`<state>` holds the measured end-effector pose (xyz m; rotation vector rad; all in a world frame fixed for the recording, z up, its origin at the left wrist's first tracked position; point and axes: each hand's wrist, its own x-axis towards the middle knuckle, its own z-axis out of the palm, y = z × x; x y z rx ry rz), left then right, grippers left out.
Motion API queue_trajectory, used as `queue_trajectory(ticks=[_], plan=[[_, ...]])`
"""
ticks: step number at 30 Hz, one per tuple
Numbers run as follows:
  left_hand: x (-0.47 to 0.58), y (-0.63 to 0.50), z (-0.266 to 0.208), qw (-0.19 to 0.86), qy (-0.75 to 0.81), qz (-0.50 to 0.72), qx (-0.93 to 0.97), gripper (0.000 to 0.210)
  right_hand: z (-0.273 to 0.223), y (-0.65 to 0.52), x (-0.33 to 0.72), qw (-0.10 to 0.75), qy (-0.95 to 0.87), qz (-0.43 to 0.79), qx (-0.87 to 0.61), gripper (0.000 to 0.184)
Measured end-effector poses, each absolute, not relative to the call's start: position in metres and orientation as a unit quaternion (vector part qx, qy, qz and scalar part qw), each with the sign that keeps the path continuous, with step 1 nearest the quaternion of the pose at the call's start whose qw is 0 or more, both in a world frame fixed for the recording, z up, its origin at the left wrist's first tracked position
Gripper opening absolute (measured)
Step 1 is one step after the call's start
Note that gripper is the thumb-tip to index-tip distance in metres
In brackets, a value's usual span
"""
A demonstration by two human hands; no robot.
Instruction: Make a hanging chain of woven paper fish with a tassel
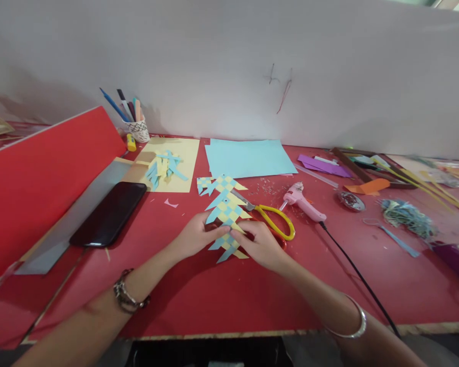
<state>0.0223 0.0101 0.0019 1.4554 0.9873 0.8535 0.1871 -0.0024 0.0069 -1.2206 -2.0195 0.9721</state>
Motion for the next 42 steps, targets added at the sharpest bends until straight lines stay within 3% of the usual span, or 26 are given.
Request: queue_trajectory(ticks=[7,11,25,34,42], plan=[[0.0194,0.0111,0.0041,0.423,0.445,0.318,0.723,0.017,0.0073,-0.0008,0.1893,0.291,-0.767,0.340,-0.460,0.028],[0.0190,0.0116,0.0037,0.399,0.451,0.307,0.737,0.018,0.0078,-0.0005,0.1882,0.298,-0.759,0.337,-0.472,0.027],[0.0238,0.0109,0.0032,0.505,0.432,0.351,0.659,0.017,0.0098,-0.0028,0.1878,0.342,-0.748,0.307,-0.479,0.022],[0.0218,0.0118,-0.0021,0.482,0.474,0.428,0.599,0.020,0.0065,0.0007,0.1934,0.332,-0.761,0.307,-0.465,0.012],[0.0283,0.0059,0.0032,0.540,0.449,0.415,0.578,0.016,0.0102,-0.0006,0.1916,0.343,-0.778,0.280,-0.445,0.015]])
